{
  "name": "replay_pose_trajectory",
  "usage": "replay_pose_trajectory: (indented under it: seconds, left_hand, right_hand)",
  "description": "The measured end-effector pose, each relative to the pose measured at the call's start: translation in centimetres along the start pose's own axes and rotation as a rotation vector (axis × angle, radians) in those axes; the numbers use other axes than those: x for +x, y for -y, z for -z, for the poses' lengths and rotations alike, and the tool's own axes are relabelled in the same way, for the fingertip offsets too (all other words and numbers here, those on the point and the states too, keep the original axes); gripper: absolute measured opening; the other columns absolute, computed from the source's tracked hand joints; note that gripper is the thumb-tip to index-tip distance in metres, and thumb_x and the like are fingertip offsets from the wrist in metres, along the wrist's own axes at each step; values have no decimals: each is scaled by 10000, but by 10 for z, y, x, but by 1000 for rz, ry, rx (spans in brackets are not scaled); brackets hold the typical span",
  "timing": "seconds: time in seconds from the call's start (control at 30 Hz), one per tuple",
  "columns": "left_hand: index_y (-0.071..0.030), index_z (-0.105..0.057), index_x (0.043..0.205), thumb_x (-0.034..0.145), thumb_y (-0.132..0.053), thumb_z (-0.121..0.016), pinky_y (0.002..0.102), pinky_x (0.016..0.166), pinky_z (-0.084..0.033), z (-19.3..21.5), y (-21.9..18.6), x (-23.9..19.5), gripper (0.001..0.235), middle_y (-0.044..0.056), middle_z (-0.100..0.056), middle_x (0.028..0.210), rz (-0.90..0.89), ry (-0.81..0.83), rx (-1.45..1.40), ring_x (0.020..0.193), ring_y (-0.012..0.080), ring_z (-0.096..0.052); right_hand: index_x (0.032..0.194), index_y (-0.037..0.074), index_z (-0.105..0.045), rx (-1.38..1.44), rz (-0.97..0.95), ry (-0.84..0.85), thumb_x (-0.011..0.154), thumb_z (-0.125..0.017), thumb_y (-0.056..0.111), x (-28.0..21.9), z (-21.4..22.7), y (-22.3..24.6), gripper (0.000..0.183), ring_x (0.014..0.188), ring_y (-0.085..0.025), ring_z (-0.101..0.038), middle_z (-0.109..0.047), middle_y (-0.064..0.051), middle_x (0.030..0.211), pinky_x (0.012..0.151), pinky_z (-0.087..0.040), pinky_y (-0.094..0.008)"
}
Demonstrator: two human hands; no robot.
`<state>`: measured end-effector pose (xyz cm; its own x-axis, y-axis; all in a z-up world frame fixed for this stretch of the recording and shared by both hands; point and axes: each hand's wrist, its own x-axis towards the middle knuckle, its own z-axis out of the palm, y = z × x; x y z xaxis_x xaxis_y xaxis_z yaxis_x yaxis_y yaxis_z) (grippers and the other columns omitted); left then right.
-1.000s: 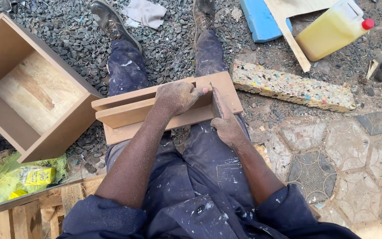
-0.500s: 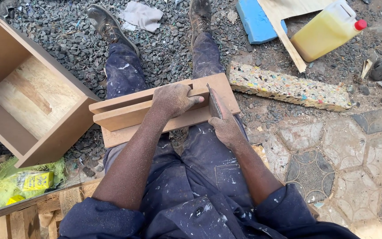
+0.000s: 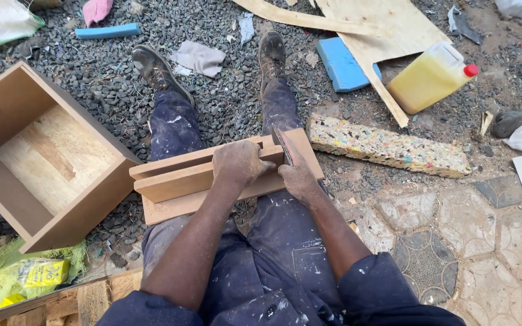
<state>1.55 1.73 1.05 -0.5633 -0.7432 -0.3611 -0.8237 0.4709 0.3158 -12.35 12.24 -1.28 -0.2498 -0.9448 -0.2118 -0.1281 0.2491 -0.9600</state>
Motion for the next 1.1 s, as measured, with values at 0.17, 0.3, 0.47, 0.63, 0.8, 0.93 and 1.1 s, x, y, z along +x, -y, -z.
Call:
replay_pose_trajectory:
  seconds: [0.17, 0.3, 0.47, 0.63, 0.8, 0.93, 1.1]
  left_hand:
    - [-184, -801, 1006, 823, -480, -697, 474, 846, -594, 14, -6, -16, 363, 106, -779, 907, 20, -39, -42, 978, 330, -756]
    - [-173, -791, 1020, 828, -487, -709, 489, 853, -599, 10, -6, -11, 377, 122, -779, 924, -5, -52, -28, 989, 344, -754]
    - [-205, -789, 1041, 810, -389, -689, 501, 836, -599, -12, -1, 2, 312, 100, -777, 907, 16, -81, -6, 972, 339, -758]
    - [-211, -795, 1061, 793, -325, -672, 517, 854, -590, -11, 0, -3, 316, 105, -782, 930, 43, -65, -10, 985, 362, -753]
    - [-214, -798, 1066, 792, -258, -623, 510, 827, -597, -22, -2, 7, 329, 103, -781, 897, 36, -100, 15, 951, 361, -760]
    - [-212, -799, 1061, 772, -253, -641, 519, 846, -588, -11, -4, 2, 332, 109, -780, 915, 34, -97, 5, 990, 369, -751]
    - [-218, -813, 1010, 759, -258, -635, 504, 825, -597, -2, -3, -2, 311, 104, -784, 893, 73, -87, -10, 971, 365, -758]
  right_hand:
    - [1640, 278, -253, -123, -143, 3, 770, -471, 26, -40, -2, 16, 931, 1493, -399, -308, -297, -176, 1655, 1170, -324, -502]
    - [1628, 303, -287, -124, -175, -50, 745, -527, 95, -58, -1, 14, 939, 1454, -357, -395, -404, -174, 1601, 1126, -396, -465]
    - [1642, 185, -210, -98, -60, -55, 768, -469, 44, -7, -6, -2, 922, 1488, -352, -283, -310, -236, 1623, 1222, -264, -491]
    - [1654, 159, -121, -97, -37, -22, 752, -429, 23, -20, -16, 17, 963, 1541, -454, -133, -168, -281, 1666, 1251, -130, -561]
    - [1647, 155, -170, -99, -93, -25, 749, -467, 14, -43, -13, 22, 956, 1541, -424, -157, -188, -242, 1673, 1250, -137, -546]
    - [1629, 89, -227, -168, 21, 12, 741, -438, -32, -8, -10, 26, 920, 1517, -442, -240, -276, -284, 1629, 1248, -198, -521]
    - [1638, 173, -240, -283, -155, 10, 769, -486, 2, -46, -8, 40, 918, 1440, -387, -413, -395, -218, 1578, 1182, -315, -489]
